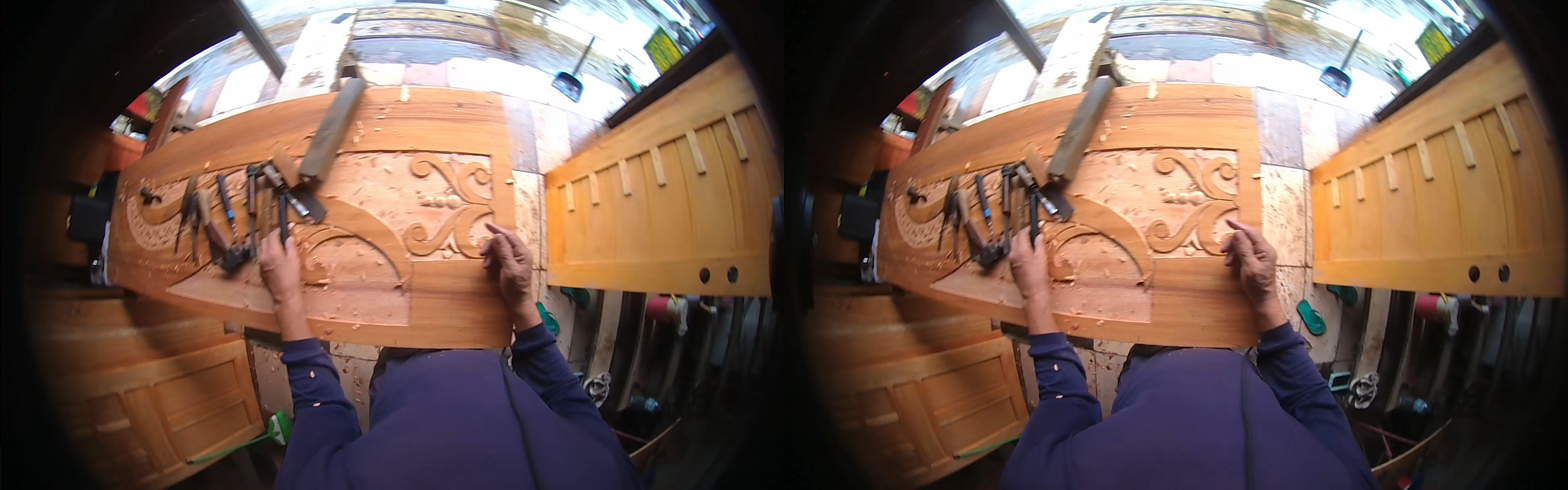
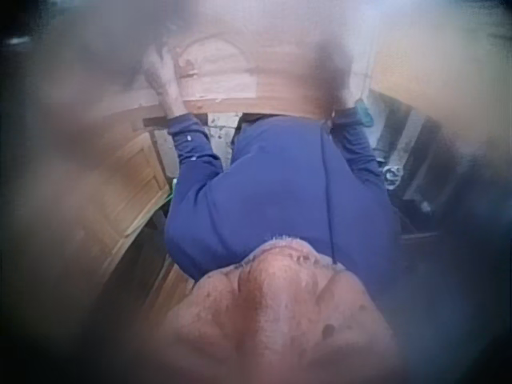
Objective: The person carves decorative patterns into a wooden panel using a chisel and a mallet.
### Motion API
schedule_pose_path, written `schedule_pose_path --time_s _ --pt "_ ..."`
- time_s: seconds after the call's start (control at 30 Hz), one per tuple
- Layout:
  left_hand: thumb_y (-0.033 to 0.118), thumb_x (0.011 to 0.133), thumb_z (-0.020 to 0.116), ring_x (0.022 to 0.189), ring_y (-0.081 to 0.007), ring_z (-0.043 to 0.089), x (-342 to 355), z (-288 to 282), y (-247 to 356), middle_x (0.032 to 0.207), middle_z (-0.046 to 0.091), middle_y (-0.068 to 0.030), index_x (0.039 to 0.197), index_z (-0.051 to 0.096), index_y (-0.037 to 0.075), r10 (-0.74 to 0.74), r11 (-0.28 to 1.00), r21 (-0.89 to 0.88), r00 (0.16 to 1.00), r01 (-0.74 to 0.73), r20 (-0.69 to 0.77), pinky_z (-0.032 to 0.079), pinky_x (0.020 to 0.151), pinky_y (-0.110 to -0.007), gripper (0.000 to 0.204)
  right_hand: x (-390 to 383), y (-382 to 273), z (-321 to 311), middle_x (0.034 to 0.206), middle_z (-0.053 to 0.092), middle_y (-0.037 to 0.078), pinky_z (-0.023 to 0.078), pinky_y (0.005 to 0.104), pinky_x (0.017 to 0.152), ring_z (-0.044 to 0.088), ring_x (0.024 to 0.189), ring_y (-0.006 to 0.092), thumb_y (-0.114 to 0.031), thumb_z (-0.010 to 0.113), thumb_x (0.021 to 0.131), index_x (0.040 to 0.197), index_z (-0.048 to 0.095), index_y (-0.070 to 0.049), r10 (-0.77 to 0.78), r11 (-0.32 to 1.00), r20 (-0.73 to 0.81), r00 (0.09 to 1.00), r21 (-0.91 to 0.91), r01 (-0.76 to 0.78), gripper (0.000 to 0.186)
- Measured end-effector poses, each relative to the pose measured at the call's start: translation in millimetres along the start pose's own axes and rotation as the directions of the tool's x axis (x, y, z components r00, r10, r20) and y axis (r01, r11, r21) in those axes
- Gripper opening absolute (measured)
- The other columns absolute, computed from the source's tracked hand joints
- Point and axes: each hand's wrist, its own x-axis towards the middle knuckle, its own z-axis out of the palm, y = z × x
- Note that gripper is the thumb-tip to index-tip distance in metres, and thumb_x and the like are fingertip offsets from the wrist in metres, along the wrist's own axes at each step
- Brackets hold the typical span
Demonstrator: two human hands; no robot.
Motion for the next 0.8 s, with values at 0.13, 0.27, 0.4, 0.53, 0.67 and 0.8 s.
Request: schedule_pose_path --time_s 0.13,0.27,0.4,0.53,0.67,0.8 --pt "0.009 0.093 0.068 0.088 -0.0352 0.069 -9.0 -13.5 13.9 0.098 0.070 -0.0183 0.113 0.069 0.001 -0.177 0.981 -0.074 0.984 0.177 0.012 0.055 0.079 -0.042 0.022 2.4 -4.1 -5.7 0.087 0.068 0.004 0.046 0.0190 0.064 0.057 0.067 0.0056 -0.020 0.055 0.109 0.136 0.063 -0.001 -0.006 1.000 0.043 0.999 -0.007 0.006 0.034" --pt "0.008 0.097 0.066 0.084 -0.0221 0.067 -20.6 -46.5 113.2 0.097 0.071 -0.0110 0.118 0.070 0.003 -0.238 0.939 -0.242 0.970 0.243 0.051 0.054 0.074 -0.035 0.022 3.3 -4.5 -13.4 0.090 0.069 0.004 0.047 0.0195 0.069 0.059 0.072 0.0070 -0.020 0.056 0.109 0.137 0.061 0.001 0.065 0.998 0.111 0.992 -0.011 -0.065 0.036" --pt "0.003 0.096 0.068 0.093 -0.0196 0.066 -36.4 -15.1 228.5 0.106 0.069 -0.0104 0.120 0.068 -0.001 0.012 0.785 -0.585 0.940 0.203 0.342 0.054 0.082 -0.033 0.024 16.0 1.6 -22.2 0.113 0.067 0.009 0.051 0.0236 0.079 0.063 0.089 0.0108 -0.017 0.053 0.109 0.149 0.050 -0.001 0.027 0.988 0.302 0.953 0.139 -0.072 0.043" --pt "0.000 0.094 0.068 0.098 -0.0273 0.070 -47.0 37.2 335.3 0.108 0.070 -0.0159 0.121 0.068 0.001 0.280 0.591 -0.782 0.859 0.199 0.430 0.056 0.085 -0.037 0.027 39.3 -12.1 -23.3 0.141 0.055 0.016 0.044 0.0366 0.110 0.056 0.127 0.0221 -0.041 0.046 0.110 0.160 0.028 0.000 -0.046 0.919 0.238 0.970 0.390 -0.052 0.067" --pt "0.000 0.091 0.069 0.098 -0.0342 0.069 -36.9 84.7 399.0 0.105 0.068 -0.0173 0.118 0.067 0.001 0.447 0.511 -0.856 0.874 -0.074 0.191 0.057 0.082 -0.039 0.027 73.0 -23.2 -61.2 0.137 0.059 0.019 0.043 0.0397 0.112 0.057 0.128 0.0256 -0.043 0.044 0.111 0.147 0.045 0.004 0.024 0.917 0.056 0.998 0.398 -0.044 0.059" --pt "0.004 0.088 0.075 0.094 -0.0348 0.070 -20.5 117.1 412.5 0.102 0.069 -0.0168 0.112 0.068 0.001 0.405 0.516 -0.857 0.883 -0.009 0.235 0.058 0.080 -0.041 0.026 124.4 -42.0 -102.8 0.112 0.068 0.016 0.054 0.0394 0.096 0.067 0.106 0.0275 -0.044 0.043 0.111 0.127 0.057 0.002 -0.118 0.928 -0.043 0.992 0.350 0.125 0.051"
